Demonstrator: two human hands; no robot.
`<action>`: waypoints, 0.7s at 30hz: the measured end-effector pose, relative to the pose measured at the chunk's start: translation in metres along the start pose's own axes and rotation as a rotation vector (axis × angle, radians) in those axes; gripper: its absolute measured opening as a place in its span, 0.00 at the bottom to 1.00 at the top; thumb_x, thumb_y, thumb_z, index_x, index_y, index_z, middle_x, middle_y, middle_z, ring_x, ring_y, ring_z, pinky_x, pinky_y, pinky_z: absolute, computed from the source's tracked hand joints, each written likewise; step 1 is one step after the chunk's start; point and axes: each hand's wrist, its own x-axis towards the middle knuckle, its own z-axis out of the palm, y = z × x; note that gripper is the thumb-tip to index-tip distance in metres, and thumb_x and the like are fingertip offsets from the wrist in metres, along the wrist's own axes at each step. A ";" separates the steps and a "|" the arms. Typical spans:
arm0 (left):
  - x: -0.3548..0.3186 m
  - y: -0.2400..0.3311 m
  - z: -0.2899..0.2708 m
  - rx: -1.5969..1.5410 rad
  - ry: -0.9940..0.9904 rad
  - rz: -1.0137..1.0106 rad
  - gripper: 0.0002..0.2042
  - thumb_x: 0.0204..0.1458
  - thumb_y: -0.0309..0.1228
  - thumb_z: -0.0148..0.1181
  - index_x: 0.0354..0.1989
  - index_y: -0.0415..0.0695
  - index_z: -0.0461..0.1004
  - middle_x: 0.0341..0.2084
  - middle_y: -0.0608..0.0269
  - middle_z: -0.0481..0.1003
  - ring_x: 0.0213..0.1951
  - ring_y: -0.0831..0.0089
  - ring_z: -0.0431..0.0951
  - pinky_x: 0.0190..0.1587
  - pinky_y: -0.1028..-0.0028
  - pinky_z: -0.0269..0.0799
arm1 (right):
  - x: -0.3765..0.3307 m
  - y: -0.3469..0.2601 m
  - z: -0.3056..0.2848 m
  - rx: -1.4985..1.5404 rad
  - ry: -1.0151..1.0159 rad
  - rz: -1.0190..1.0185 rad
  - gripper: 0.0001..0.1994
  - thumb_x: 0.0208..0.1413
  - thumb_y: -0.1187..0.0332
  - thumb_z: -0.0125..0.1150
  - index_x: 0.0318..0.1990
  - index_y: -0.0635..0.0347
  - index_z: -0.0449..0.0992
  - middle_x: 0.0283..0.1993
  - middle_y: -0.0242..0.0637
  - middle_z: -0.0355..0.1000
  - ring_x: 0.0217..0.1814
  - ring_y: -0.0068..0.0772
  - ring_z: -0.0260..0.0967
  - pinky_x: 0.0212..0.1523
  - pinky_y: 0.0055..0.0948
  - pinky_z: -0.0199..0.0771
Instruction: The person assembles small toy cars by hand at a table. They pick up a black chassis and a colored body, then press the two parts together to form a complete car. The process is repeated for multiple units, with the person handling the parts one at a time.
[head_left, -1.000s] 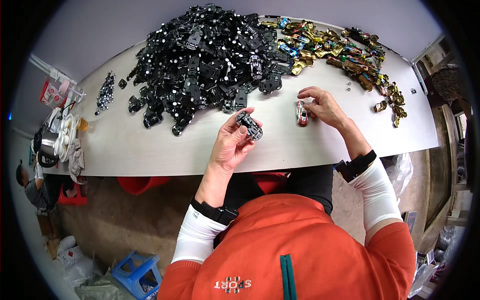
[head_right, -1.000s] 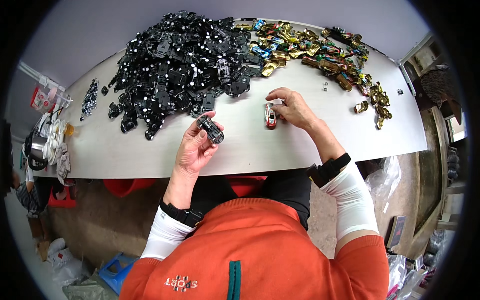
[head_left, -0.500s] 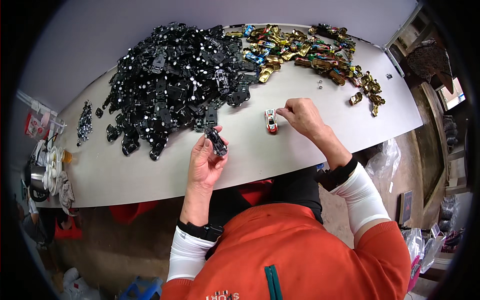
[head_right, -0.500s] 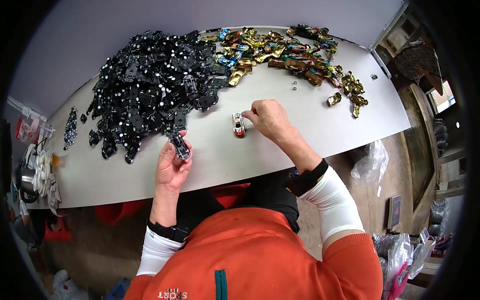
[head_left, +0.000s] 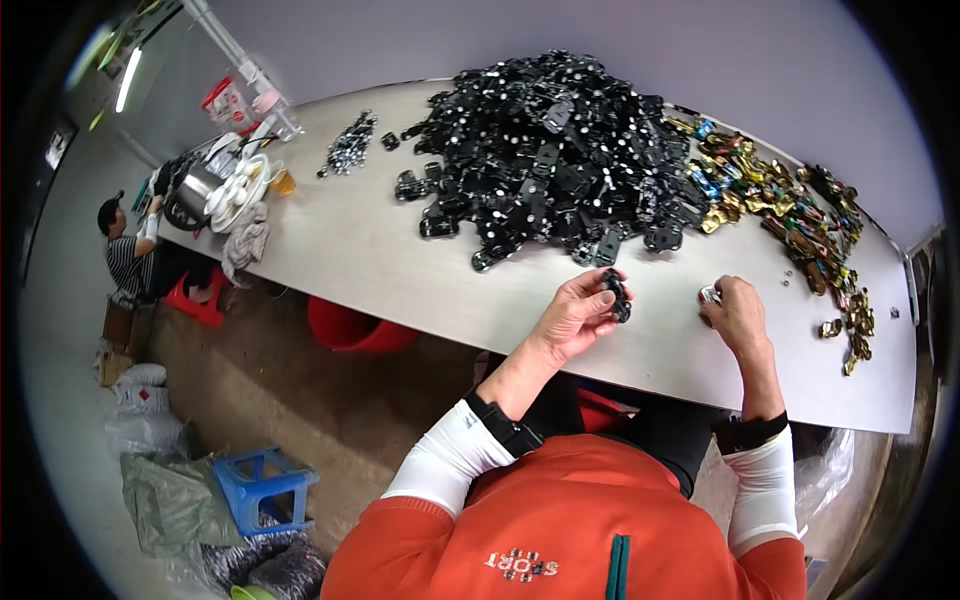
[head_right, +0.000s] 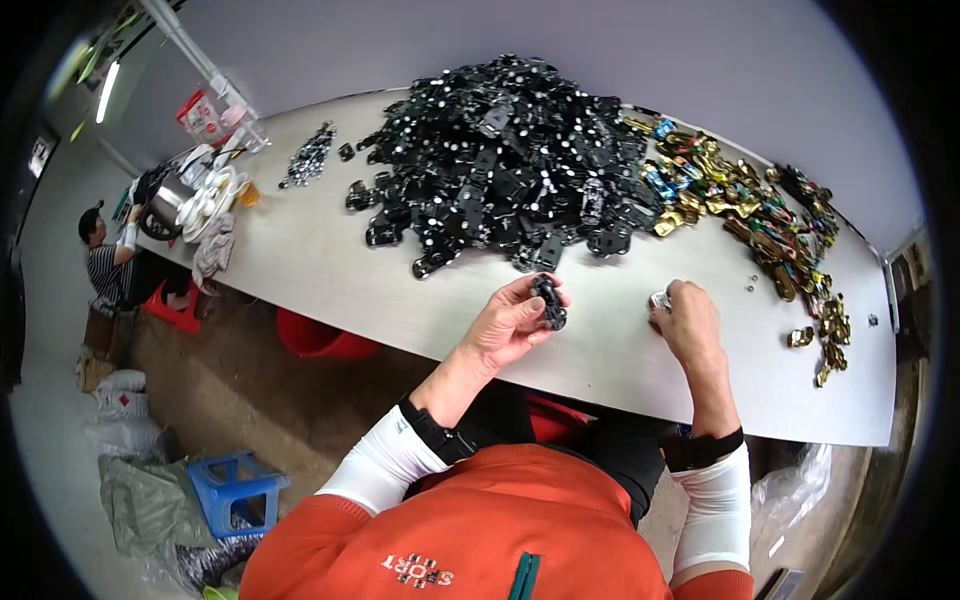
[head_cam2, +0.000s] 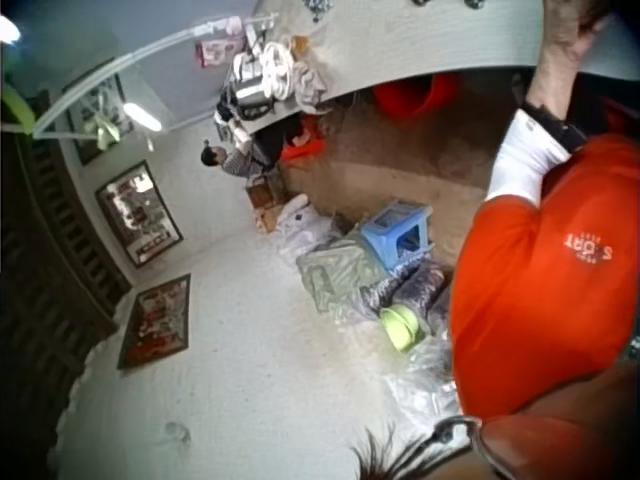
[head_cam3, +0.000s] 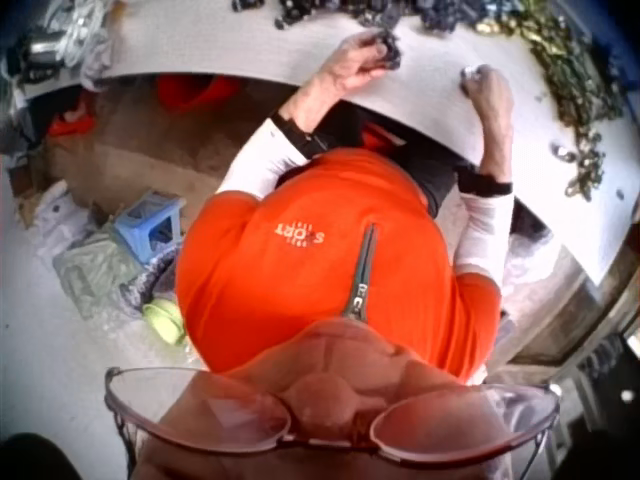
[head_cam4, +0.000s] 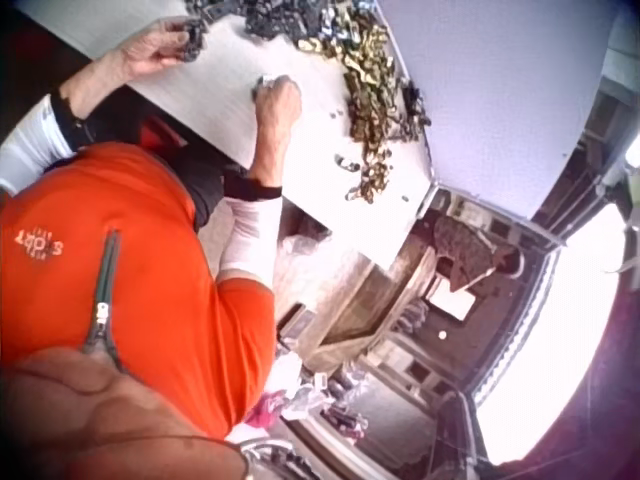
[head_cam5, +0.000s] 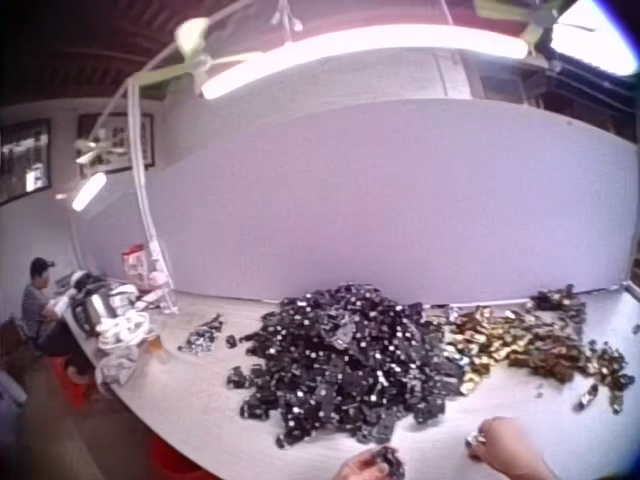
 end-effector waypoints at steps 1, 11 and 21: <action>0.003 0.003 -0.004 -0.017 -0.043 0.003 0.16 0.50 0.26 0.61 0.48 0.43 0.70 0.38 0.55 0.75 0.32 0.76 0.74 0.23 0.82 0.67 | 0.005 -0.008 0.002 0.017 0.001 -0.032 0.10 0.40 0.68 0.65 0.27 0.64 0.74 0.32 0.50 0.71 0.37 0.51 0.69 0.37 0.44 0.68; -0.002 0.006 -0.006 0.104 0.007 0.065 0.17 0.51 0.26 0.60 0.49 0.39 0.69 0.41 0.49 0.74 0.35 0.74 0.75 0.29 0.80 0.71 | -0.022 -0.033 0.008 1.098 -0.011 -0.155 0.09 0.51 0.77 0.59 0.39 0.72 0.73 0.29 0.35 0.73 0.30 0.19 0.70 0.31 0.21 0.72; -0.001 0.002 0.008 0.219 0.041 0.078 0.16 0.49 0.25 0.61 0.47 0.39 0.70 0.38 0.55 0.77 0.35 0.74 0.77 0.32 0.79 0.74 | -0.038 -0.077 0.027 1.048 0.083 -0.272 0.11 0.49 0.80 0.60 0.42 0.72 0.72 0.32 0.39 0.74 0.32 0.23 0.71 0.34 0.23 0.74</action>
